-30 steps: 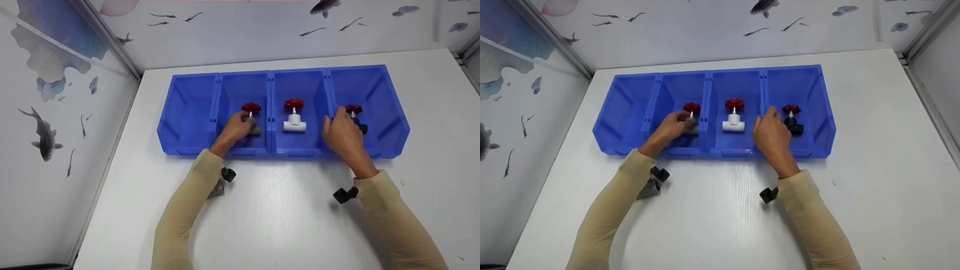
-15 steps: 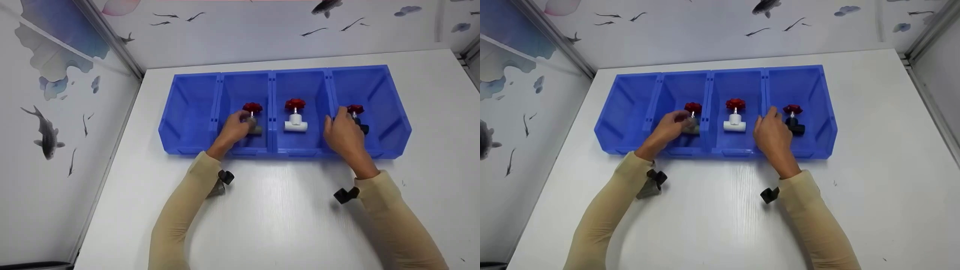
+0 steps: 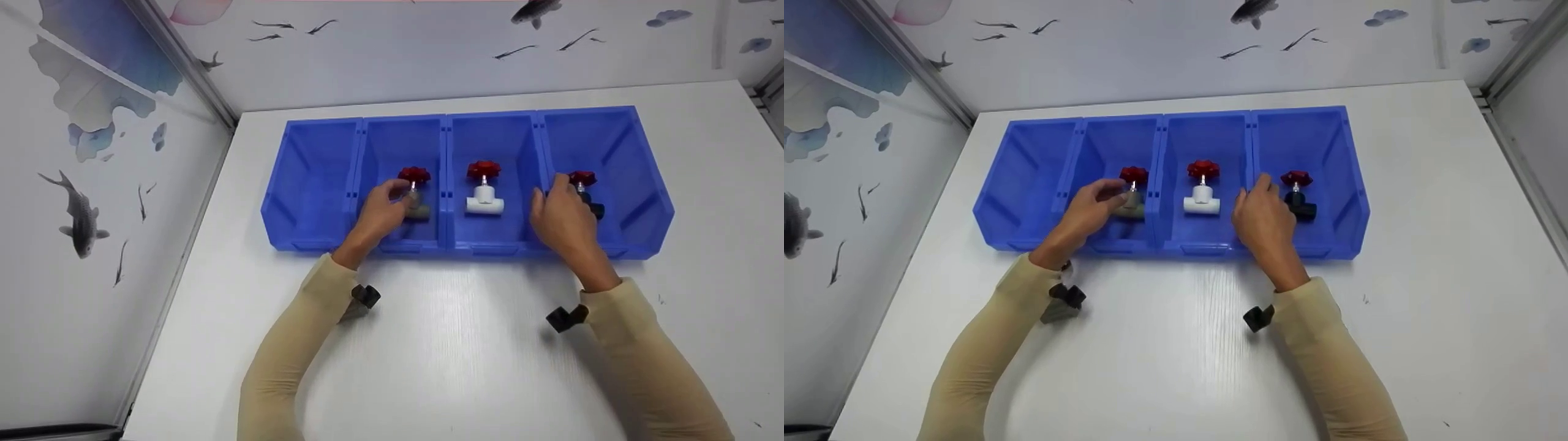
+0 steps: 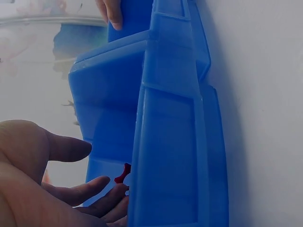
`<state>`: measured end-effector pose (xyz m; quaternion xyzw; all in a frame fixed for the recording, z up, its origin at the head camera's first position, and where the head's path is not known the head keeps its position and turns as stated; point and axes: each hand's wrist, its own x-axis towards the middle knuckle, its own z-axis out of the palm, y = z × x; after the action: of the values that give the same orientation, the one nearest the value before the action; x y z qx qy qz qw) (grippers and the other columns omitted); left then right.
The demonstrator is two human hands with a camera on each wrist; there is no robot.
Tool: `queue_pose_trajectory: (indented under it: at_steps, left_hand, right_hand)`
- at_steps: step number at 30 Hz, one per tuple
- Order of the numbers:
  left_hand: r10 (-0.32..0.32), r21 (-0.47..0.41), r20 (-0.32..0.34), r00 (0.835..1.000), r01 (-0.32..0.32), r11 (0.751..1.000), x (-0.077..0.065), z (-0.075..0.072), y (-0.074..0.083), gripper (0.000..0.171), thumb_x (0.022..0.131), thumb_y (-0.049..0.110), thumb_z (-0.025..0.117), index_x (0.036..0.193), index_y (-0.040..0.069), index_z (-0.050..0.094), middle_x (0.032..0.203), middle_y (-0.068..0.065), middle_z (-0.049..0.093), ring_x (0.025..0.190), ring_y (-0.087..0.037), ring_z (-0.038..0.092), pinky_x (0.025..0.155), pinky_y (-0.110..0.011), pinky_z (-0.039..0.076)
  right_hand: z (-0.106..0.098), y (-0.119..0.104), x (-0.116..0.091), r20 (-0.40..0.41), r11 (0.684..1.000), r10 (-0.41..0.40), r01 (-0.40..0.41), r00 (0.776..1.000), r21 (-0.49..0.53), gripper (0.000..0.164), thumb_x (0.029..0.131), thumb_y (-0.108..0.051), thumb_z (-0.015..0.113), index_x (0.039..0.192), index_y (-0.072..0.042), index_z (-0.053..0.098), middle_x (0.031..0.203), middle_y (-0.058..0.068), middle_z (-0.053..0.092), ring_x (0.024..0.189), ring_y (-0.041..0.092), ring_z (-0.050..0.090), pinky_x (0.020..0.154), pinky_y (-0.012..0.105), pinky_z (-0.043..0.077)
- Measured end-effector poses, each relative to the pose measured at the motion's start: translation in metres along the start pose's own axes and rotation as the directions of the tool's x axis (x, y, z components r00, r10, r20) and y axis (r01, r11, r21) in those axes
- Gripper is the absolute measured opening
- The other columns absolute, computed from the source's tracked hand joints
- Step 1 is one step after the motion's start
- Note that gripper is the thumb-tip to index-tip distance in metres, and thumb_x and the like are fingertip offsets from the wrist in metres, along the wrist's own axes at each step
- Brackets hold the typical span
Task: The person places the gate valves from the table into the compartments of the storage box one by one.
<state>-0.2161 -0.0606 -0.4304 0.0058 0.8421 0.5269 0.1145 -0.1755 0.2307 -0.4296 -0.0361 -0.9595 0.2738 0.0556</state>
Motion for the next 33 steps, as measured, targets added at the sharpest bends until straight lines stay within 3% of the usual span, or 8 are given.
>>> queue_pose_trajectory:
  at_steps: [8,19,33]
  left_hand:
    - [0.055,-0.044,0.027,0.998,-0.053,0.998,-0.014,-0.004,0.001,0.04,0.1,0.02,0.059,0.136,0.004,0.056,0.133,-0.012,0.059,0.123,-0.021,0.053,0.105,-0.037,0.042]
    - [0.036,-0.062,0.082,0.996,-0.031,0.998,-0.037,-0.02,-0.01,0.039,0.1,0.024,0.06,0.134,0.006,0.058,0.123,-0.005,0.062,0.118,-0.021,0.057,0.099,-0.037,0.047]
    - [0.011,-0.129,0.174,0.985,0.012,0.992,-0.054,-0.035,-0.018,0.043,0.1,0.029,0.06,0.136,0.006,0.056,0.129,-0.012,0.06,0.12,-0.03,0.058,0.098,-0.043,0.047]
  right_hand:
    - [0.001,0.0,0.001,0.001,1.0,0.006,-0.006,1.0,0.0,0.05,0.106,-0.028,0.036,0.129,0.017,0.038,0.097,0.035,0.055,0.08,0.055,0.059,0.064,0.063,0.045]
    - [0.002,-0.002,0.001,-0.016,1.0,0.014,-0.014,1.0,-0.008,0.051,0.106,-0.027,0.038,0.131,0.017,0.038,0.1,0.036,0.056,0.083,0.056,0.059,0.066,0.064,0.045]
    - [0.001,0.0,0.001,-0.001,1.0,0.014,-0.014,1.0,-0.004,0.052,0.106,-0.028,0.036,0.132,0.017,0.037,0.1,0.036,0.055,0.083,0.055,0.058,0.065,0.064,0.045]
